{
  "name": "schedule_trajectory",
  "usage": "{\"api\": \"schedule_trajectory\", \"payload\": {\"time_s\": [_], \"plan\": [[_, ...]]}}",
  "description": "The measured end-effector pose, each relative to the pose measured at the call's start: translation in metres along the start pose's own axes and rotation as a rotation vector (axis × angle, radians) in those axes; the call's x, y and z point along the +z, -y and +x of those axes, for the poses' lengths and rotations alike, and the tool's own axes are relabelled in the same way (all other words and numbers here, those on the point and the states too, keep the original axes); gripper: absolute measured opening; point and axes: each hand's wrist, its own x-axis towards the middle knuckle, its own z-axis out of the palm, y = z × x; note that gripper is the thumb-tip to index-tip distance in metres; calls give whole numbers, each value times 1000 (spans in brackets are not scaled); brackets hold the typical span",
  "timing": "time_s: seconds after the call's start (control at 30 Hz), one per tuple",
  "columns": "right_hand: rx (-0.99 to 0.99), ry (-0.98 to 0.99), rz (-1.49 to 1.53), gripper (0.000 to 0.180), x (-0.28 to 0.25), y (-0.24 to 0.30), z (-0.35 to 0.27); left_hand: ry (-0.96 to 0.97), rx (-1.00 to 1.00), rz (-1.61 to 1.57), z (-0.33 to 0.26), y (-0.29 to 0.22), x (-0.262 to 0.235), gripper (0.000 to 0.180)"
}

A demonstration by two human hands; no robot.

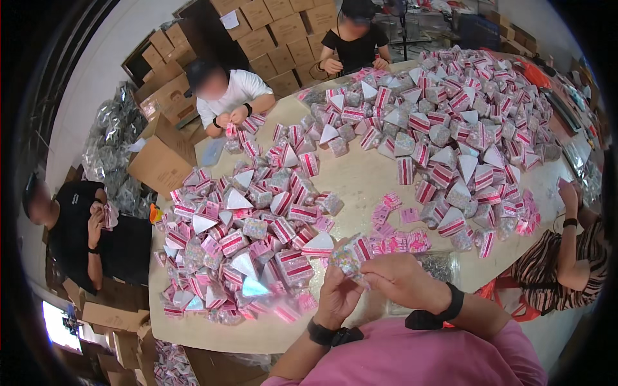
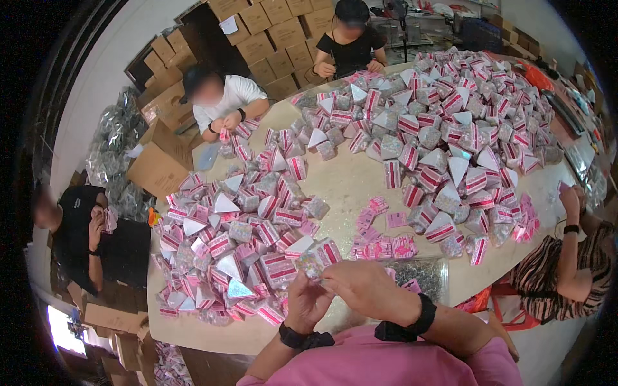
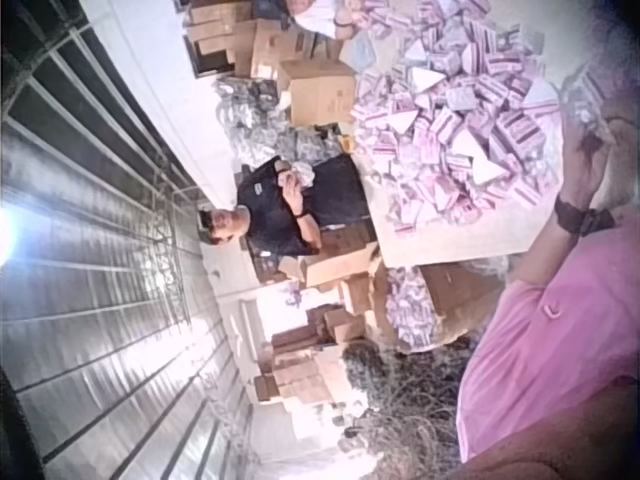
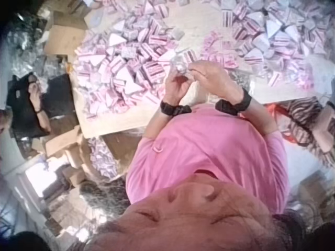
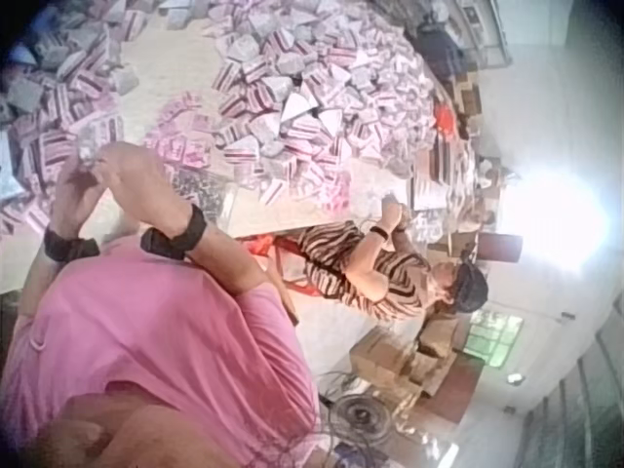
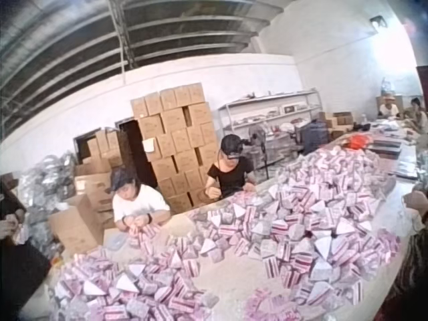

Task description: The person is assembling small pink and white promotional items and placing them into bags.

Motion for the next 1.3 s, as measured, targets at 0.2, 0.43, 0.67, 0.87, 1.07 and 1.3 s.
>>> {"api": "schedule_trajectory", "payload": {"time_s": [0.2, 0.43, 0.67, 0.87, 1.07, 1.3], "plan": [[-69, -6, -83, 12, 3, -1, 2, 108, 102, 165, 4, 2, -3, 64], [-108, -10, -169, 10, 5, -6, 1, 83, 147, 186, 7, 3, 9, 77], [-171, -22, -250, 10, 1, -3, 3, 43, 185, 209, 8, 2, 10, 83], [-167, 22, -293, 11, 1, -6, 3, -3, 218, 241, 6, 1, 11, 83], [-139, 38, -333, 11, 0, -5, 4, -88, 321, 380, 5, 3, 26, 82], [-130, 17, -312, 14, -2, -5, 3, 5, 155, 147, 7, 0, 8, 68]]}}
